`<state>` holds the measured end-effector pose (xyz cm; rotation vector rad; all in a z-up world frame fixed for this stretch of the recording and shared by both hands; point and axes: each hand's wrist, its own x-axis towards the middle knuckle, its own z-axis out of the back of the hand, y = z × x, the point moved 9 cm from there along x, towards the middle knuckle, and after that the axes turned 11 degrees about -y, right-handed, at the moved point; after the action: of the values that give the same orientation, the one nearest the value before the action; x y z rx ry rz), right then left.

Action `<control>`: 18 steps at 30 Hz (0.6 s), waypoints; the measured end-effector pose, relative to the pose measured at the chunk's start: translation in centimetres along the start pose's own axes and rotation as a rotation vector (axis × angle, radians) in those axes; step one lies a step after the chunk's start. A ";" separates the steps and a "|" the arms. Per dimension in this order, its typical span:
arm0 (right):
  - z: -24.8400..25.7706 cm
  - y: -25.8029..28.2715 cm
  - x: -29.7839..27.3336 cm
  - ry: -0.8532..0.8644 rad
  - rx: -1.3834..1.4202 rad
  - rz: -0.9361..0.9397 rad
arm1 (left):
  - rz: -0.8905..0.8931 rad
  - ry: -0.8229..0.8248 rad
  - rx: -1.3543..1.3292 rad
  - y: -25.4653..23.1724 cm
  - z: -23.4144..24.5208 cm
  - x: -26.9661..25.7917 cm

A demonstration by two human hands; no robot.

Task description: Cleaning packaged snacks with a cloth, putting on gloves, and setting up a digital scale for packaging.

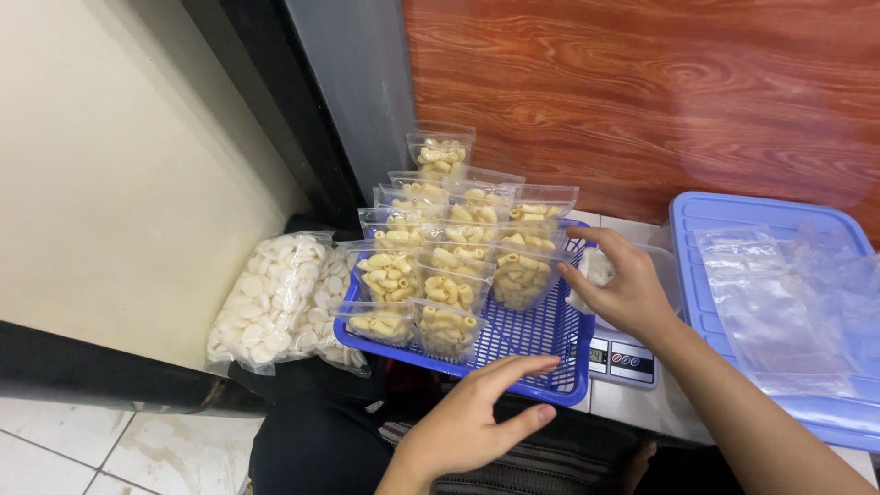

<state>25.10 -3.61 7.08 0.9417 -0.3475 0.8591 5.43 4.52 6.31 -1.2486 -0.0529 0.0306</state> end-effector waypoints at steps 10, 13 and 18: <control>0.9 1.1 5.9 -0.152 0.102 0.137 | -0.145 -0.433 -0.113 1.9 12.5 0.3; -1.9 2.3 9.9 -0.079 0.035 0.238 | -0.197 -0.577 -0.205 3.7 15.8 1.2; -10.6 -0.6 16.9 0.133 -0.355 0.237 | -0.319 -0.848 -0.124 6.1 17.7 0.4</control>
<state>35.20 13.17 10.91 0.5176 -0.4848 1.0304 4.82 23.25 6.14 -1.2626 -0.9974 0.2811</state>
